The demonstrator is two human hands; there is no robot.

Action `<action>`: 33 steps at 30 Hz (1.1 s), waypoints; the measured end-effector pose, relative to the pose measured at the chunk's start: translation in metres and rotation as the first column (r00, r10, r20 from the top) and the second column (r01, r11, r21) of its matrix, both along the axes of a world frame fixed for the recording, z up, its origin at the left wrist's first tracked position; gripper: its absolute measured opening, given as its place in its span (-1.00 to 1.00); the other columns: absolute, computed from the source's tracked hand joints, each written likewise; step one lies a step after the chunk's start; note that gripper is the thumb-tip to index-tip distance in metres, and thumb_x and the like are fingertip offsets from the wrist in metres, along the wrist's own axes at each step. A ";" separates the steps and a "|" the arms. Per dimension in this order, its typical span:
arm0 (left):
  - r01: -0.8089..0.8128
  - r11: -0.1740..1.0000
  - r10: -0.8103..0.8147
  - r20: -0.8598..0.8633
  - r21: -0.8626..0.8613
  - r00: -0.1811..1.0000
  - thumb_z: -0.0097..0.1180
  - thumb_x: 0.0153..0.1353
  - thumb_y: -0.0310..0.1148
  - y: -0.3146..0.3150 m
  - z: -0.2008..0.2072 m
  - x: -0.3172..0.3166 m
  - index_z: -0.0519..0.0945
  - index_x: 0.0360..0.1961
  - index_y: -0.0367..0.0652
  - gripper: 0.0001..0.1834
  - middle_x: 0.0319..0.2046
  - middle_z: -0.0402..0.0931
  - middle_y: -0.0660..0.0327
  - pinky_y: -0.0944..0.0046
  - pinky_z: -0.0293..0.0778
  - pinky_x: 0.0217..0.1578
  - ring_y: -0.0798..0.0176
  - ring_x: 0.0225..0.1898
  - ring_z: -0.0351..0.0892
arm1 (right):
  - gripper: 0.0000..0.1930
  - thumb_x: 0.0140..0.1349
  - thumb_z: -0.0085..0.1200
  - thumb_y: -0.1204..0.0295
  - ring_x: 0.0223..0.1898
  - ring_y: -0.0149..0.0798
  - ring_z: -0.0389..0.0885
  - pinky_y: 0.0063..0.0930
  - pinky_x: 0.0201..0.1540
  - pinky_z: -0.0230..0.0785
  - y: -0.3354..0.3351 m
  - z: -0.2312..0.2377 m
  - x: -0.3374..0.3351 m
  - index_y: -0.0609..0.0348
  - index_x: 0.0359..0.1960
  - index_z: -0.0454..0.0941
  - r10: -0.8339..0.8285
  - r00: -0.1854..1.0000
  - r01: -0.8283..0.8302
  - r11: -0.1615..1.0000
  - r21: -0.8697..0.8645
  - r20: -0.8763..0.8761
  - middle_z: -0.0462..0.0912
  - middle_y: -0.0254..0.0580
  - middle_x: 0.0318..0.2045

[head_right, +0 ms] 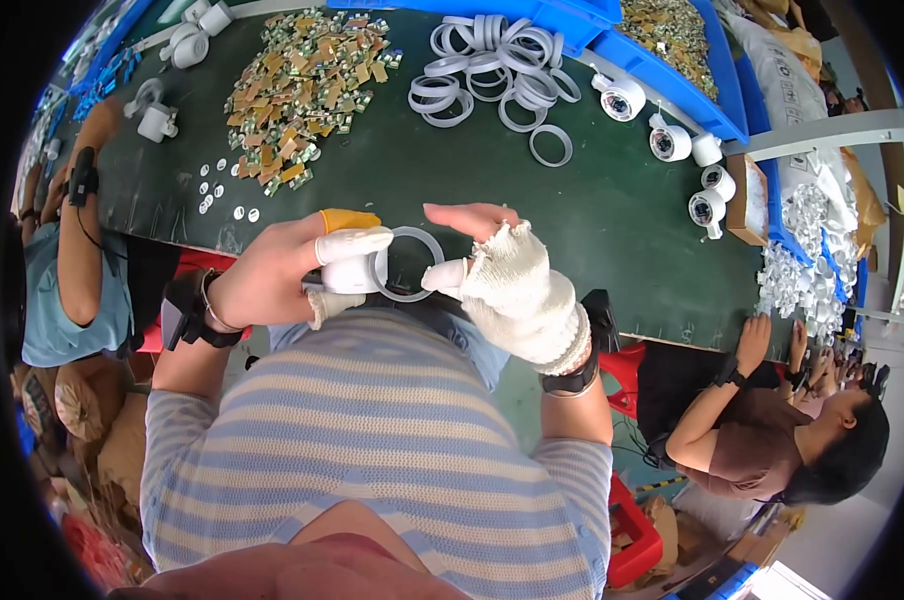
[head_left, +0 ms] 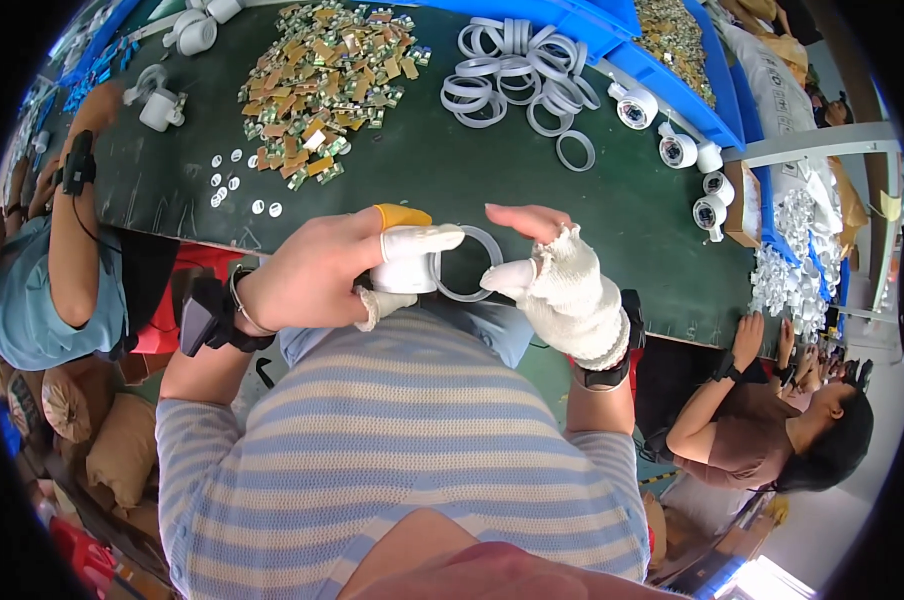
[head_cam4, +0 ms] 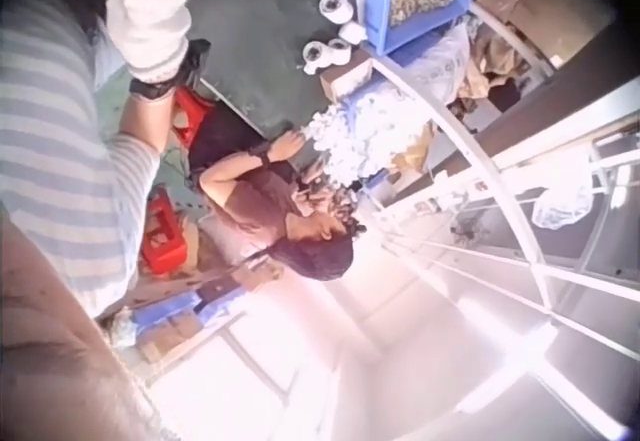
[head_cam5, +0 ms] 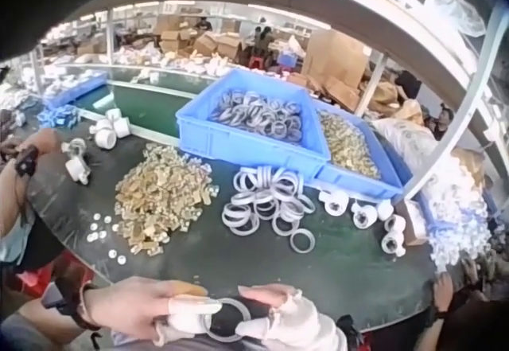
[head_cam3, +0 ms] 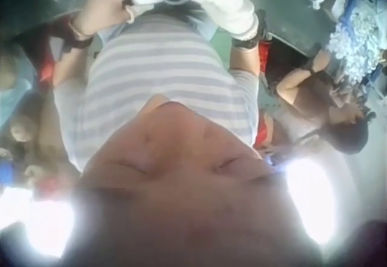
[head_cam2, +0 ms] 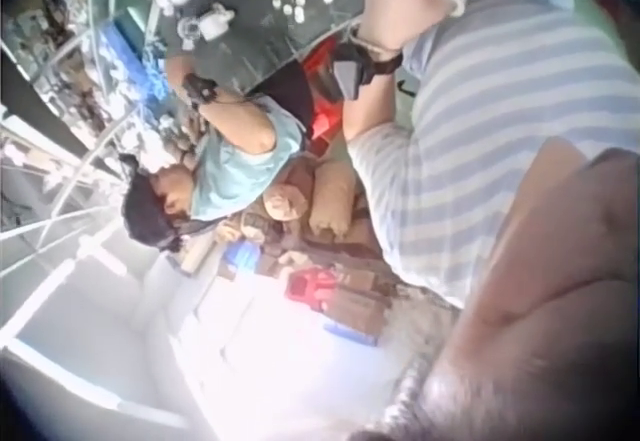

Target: Assembling small white cylindrical components by fitting metal rings and yellow internal parts into them on a production line.

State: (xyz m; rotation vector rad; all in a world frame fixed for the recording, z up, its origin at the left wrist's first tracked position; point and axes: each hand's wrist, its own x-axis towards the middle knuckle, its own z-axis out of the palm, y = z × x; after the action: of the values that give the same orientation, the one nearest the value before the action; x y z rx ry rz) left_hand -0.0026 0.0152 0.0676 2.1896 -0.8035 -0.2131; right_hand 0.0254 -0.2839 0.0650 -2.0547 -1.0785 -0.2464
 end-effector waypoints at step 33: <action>-0.606 0.301 -0.494 -0.664 -0.736 0.562 0.28 0.40 -0.31 -0.024 -0.046 -0.003 -0.08 0.64 0.03 -0.04 0.36 0.34 0.15 0.07 0.60 0.21 0.19 0.19 0.59 | -0.72 0.32 0.25 0.50 -0.27 -0.35 0.70 -0.48 -0.14 0.58 0.025 0.019 -0.013 0.35 0.02 0.61 0.200 0.507 0.179 0.927 0.330 -0.838 0.76 -0.04 -0.22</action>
State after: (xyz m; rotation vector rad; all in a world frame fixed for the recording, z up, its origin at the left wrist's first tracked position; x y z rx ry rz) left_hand -0.0056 -0.0086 0.0212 0.6417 -0.0809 -0.5222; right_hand 0.0126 -0.2592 0.0837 -1.4617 -0.3371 0.5368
